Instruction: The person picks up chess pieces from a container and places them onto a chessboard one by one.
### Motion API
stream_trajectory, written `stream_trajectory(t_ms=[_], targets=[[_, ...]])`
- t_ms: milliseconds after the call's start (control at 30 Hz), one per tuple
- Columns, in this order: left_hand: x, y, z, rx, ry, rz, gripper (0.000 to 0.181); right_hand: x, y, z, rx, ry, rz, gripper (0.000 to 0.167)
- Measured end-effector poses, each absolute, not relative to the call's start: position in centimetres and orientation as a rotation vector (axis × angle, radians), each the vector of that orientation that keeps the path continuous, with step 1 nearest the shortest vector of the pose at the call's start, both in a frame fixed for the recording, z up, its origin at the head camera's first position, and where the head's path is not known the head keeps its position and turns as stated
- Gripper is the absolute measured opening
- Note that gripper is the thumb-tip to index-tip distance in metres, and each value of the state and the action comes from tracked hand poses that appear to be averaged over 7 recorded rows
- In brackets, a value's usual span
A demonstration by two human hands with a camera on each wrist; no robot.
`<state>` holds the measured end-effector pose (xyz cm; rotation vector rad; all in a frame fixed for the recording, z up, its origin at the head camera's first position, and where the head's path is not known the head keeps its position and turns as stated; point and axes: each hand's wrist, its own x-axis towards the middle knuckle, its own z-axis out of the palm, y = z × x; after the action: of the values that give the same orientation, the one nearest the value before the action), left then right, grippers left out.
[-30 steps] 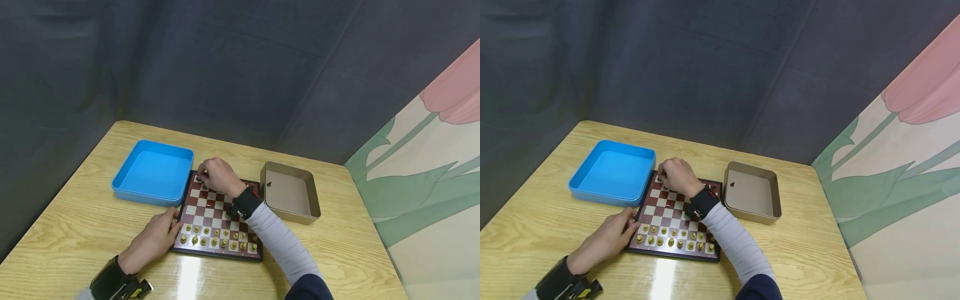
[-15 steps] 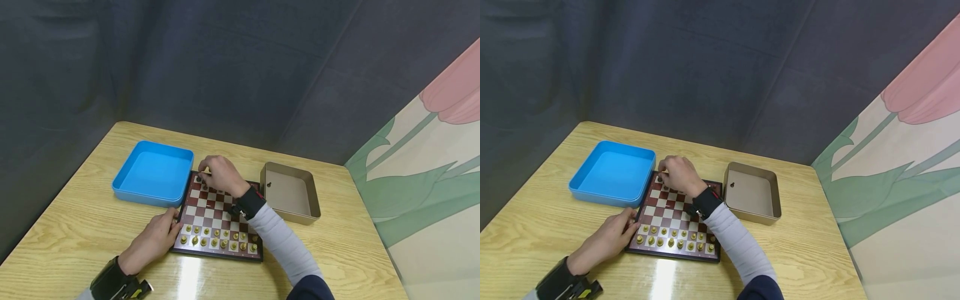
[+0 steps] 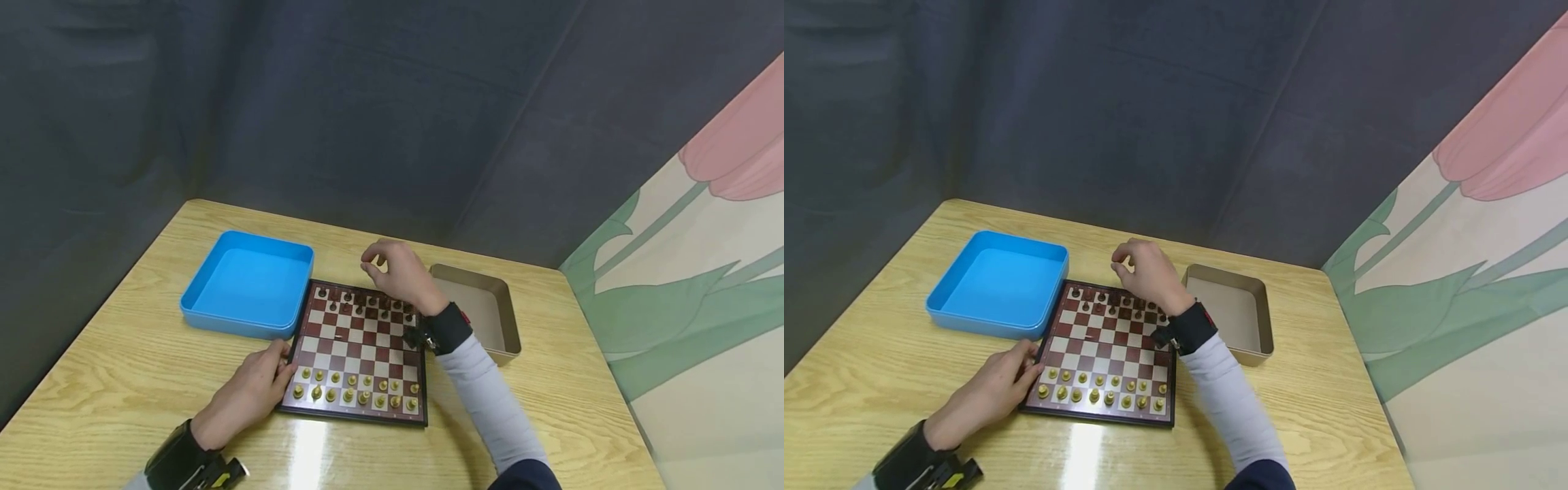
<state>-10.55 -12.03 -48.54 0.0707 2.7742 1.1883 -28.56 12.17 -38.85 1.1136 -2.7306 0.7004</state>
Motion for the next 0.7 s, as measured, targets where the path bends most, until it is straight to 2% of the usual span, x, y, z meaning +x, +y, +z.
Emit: stream_trajectory(t_ms=[367, 700], targets=[[-10.6, -12.2, -48.5, 0.084, 2.791, 1.167, 0.019, -28.9, 17.1, -39.1, 0.950, -2.750, 0.785, 0.014], [-10.6, -12.1, -48.6, 0.085, 2.795, 1.142, 0.019, -29.2, 19.7, -40.4, 0.793, -2.763, 0.808, 0.012]])
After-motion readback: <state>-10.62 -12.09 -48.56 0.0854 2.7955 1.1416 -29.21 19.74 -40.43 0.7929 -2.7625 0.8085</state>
